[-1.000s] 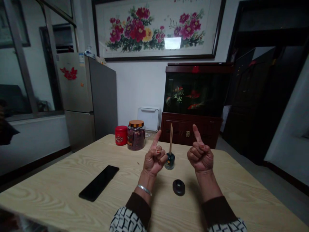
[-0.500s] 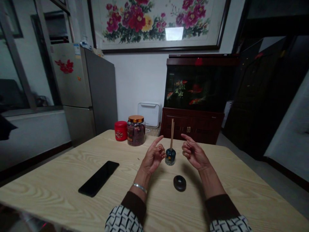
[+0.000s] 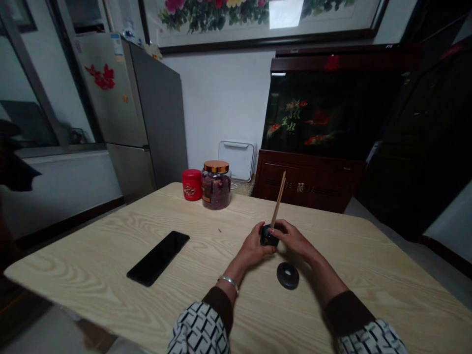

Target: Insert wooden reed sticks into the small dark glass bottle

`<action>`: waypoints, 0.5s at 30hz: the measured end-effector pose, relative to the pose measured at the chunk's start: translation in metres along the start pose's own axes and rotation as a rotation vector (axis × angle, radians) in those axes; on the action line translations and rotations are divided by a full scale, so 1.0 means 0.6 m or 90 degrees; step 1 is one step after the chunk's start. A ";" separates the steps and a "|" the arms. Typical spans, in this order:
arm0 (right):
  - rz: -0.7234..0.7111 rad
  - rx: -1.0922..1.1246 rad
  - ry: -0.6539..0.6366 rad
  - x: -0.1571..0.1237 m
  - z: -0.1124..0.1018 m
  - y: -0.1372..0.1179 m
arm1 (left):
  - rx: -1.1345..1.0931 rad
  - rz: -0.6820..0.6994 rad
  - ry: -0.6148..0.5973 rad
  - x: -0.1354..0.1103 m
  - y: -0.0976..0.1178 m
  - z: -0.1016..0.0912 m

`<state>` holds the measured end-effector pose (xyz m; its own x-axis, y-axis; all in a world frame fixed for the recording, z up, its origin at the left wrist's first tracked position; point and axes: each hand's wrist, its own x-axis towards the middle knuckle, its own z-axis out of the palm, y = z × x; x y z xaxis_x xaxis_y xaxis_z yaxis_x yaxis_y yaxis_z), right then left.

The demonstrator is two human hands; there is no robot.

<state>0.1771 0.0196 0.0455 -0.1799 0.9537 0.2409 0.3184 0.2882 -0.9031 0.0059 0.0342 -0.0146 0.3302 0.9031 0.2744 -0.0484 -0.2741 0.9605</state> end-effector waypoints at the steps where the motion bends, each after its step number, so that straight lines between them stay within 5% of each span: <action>1: 0.000 0.005 -0.008 -0.004 0.000 -0.006 | 0.008 0.001 -0.018 -0.003 0.003 0.001; 9: -0.022 0.118 0.062 -0.010 0.038 -0.063 | 0.072 0.033 -0.076 -0.024 0.042 -0.005; 13: -0.056 0.274 0.230 0.012 -0.021 -0.121 | 0.117 -0.020 -0.067 -0.028 0.043 -0.008; 15: -0.049 0.184 0.273 0.019 -0.071 -0.131 | 0.114 -0.025 -0.067 -0.030 0.044 -0.009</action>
<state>0.1898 0.0114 0.1344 0.2243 0.8977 0.3792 0.0386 0.3806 -0.9239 -0.0066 0.0124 0.0061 0.4263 0.8769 0.2219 0.1319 -0.3030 0.9438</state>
